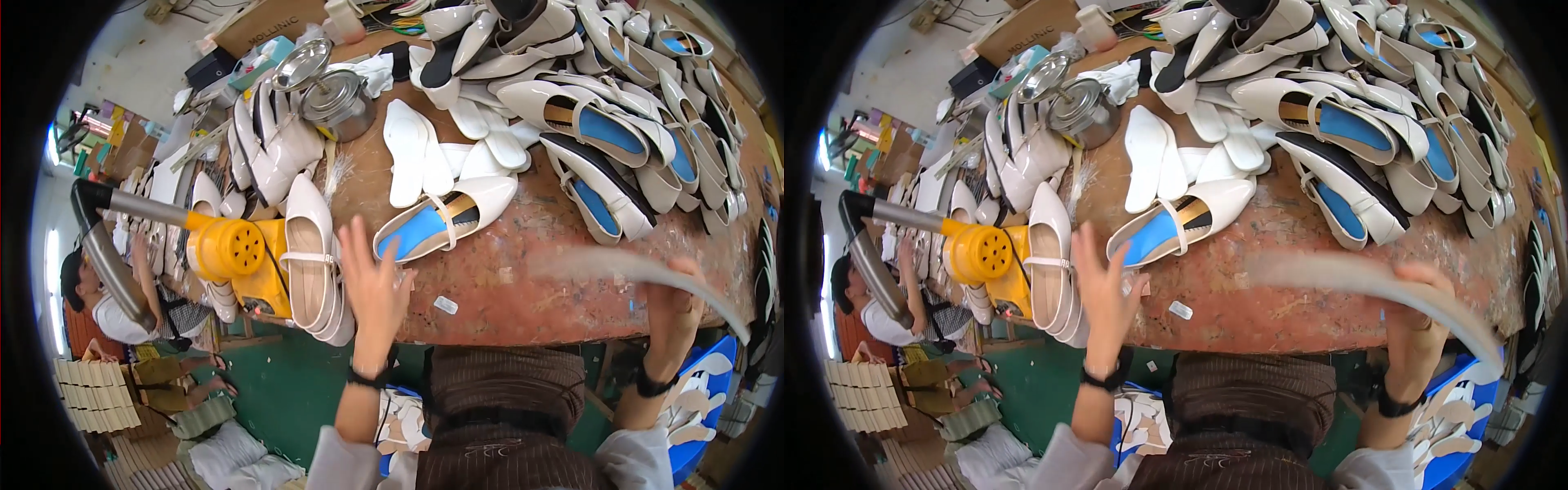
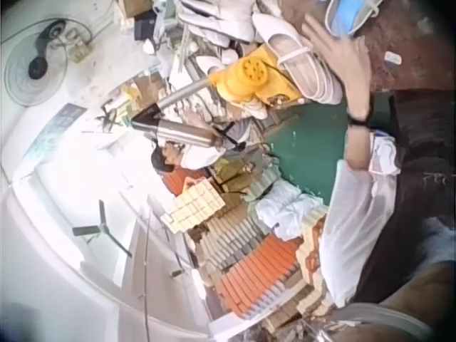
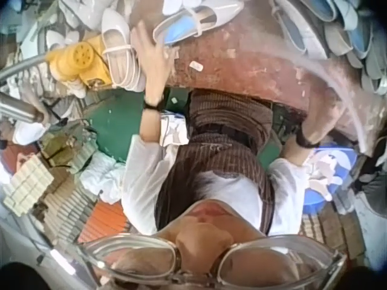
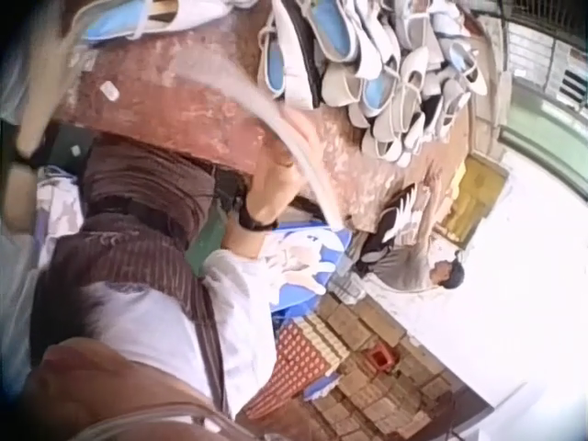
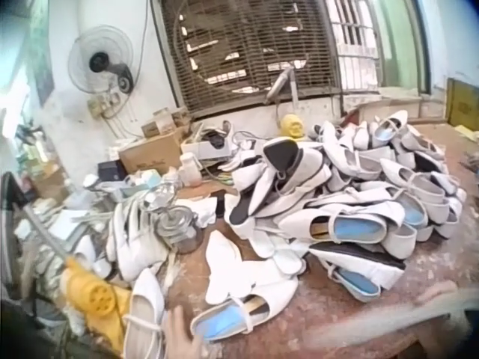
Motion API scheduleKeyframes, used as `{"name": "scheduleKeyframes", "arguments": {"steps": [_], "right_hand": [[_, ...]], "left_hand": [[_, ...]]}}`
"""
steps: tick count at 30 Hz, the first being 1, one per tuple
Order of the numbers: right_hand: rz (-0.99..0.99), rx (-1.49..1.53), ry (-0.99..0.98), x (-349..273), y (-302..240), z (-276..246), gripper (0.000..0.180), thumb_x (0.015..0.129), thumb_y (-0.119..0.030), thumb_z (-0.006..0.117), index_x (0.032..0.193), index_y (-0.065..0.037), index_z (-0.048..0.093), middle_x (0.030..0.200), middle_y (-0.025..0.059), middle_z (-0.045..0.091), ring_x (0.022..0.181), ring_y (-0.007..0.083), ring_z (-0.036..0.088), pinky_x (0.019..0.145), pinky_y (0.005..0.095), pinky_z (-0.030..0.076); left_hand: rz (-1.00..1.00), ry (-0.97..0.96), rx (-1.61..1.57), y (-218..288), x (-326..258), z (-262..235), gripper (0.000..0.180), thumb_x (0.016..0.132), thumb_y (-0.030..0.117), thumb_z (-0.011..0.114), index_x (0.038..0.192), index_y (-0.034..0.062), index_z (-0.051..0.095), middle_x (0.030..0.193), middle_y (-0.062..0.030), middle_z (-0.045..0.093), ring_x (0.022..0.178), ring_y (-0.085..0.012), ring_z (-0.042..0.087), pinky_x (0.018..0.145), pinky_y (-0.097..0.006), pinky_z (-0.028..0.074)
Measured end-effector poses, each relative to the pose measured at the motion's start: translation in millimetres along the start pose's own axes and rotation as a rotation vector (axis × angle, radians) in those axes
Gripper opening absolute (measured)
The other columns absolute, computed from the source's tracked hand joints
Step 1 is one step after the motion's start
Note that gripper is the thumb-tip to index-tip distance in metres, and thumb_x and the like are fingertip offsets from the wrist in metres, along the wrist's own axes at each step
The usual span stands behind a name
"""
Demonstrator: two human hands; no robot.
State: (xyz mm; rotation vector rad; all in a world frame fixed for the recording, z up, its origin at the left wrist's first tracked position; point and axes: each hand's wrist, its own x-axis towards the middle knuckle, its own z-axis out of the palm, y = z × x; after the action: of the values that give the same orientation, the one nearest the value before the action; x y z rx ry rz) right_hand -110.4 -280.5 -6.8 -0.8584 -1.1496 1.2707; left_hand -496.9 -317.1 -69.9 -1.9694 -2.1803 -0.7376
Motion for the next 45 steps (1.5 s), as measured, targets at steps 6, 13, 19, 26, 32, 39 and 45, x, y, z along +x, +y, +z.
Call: {"name": "scheduleKeyframes", "arguments": {"steps": [6, 13, 19, 26, 32, 39, 45], "right_hand": [[0.257, 0.115, 0.216, -44.3, 24.6, -20.4, 0.072, 0.098, -0.044, 0.049, 0.148, 0.005, 0.033, 0.134, 0.0241, 0.054, 0.119, 0.0301, 0.056, 0.103, 0.0422, 0.046], [0.223, -0.301, -0.144, -40.9, 15.9, 10.3, 0.070, 0.100, -0.058, 0.044, 0.133, 0.003, 0.053, 0.137, 0.0187, 0.057, 0.094, 0.0209, 0.062, 0.079, 0.0339, 0.050], [-0.371, -1.259, -0.618, -20.7, 64.8, 39.8, 0.044, 0.079, -0.024, 0.072, 0.118, -0.005, 0.067, 0.119, 0.0119, 0.063, 0.104, 0.0280, 0.056, 0.092, 0.0411, 0.043], [-0.374, -0.716, -0.730, -25.0, 146.3, 108.8, 0.024, 0.070, -0.010, 0.069, 0.092, -0.004, 0.075, 0.112, 0.0091, 0.065, 0.109, 0.0256, 0.059, 0.094, 0.0394, 0.046], [-0.206, -0.690, -0.955, -19.9, 148.9, 137.6, 0.026, 0.072, -0.010, 0.067, 0.095, 0.002, 0.071, 0.113, 0.0126, 0.063, 0.108, 0.0313, 0.061, 0.098, 0.0421, 0.049], [-0.398, -0.913, -1.028, -25.3, 160.5, 142.1, 0.036, 0.079, -0.011, 0.060, 0.112, 0.000, 0.068, 0.122, 0.0137, 0.062, 0.117, 0.0313, 0.060, 0.104, 0.0421, 0.047], [-0.453, -0.595, -1.374, -0.9, 168.4, 147.6, 0.047, 0.090, -0.010, 0.050, 0.136, -0.005, 0.054, 0.138, 0.0163, 0.055, 0.129, 0.0306, 0.052, 0.109, 0.0424, 0.043]], "left_hand": [[-0.178, -0.097, -0.539, 6.9, 8.9, -14.8, 0.015, 0.074, 0.000, 0.077, 0.086, -0.0006, 0.067, 0.131, -0.0188, 0.056, 0.122, -0.0384, 0.054, 0.101, -0.046, 0.045], [0.254, -0.200, -0.434, 28.2, -73.1, -16.3, 0.013, 0.071, -0.002, 0.076, 0.078, 0.0037, 0.068, 0.131, -0.0197, 0.057, 0.125, -0.0431, 0.052, 0.102, -0.051, 0.045], [0.256, -0.195, -0.419, 3.6, -108.4, 29.3, 0.092, 0.067, 0.020, 0.090, 0.144, 0.0148, 0.041, 0.155, -0.0285, 0.026, 0.137, -0.0470, 0.039, 0.109, -0.054, 0.040], [0.128, -0.023, -0.650, 13.3, -116.0, 50.3, 0.151, 0.063, 0.048, 0.092, 0.152, 0.0222, -0.028, 0.156, -0.0335, 0.014, 0.136, -0.0511, 0.036, 0.107, -0.057, 0.042], [0.104, -0.060, -0.718, 9.9, -114.2, 44.5, 0.151, 0.062, 0.046, 0.093, 0.152, 0.0300, -0.028, 0.156, -0.0325, 0.014, 0.136, -0.0505, 0.036, 0.107, -0.057, 0.042], [-0.028, -0.157, -0.905, -0.6, -117.4, 44.8, 0.128, 0.061, 0.044, 0.094, 0.158, 0.0212, 0.013, 0.154, -0.0280, 0.028, 0.137, -0.0448, 0.038, 0.109, -0.054, 0.040], [0.096, -0.127, -0.925, -8.9, -108.2, 46.9, 0.062, 0.086, 0.040, 0.069, 0.132, 0.0020, 0.049, 0.140, -0.0314, 0.047, 0.127, -0.0485, 0.050, 0.105, -0.054, 0.042]]}}
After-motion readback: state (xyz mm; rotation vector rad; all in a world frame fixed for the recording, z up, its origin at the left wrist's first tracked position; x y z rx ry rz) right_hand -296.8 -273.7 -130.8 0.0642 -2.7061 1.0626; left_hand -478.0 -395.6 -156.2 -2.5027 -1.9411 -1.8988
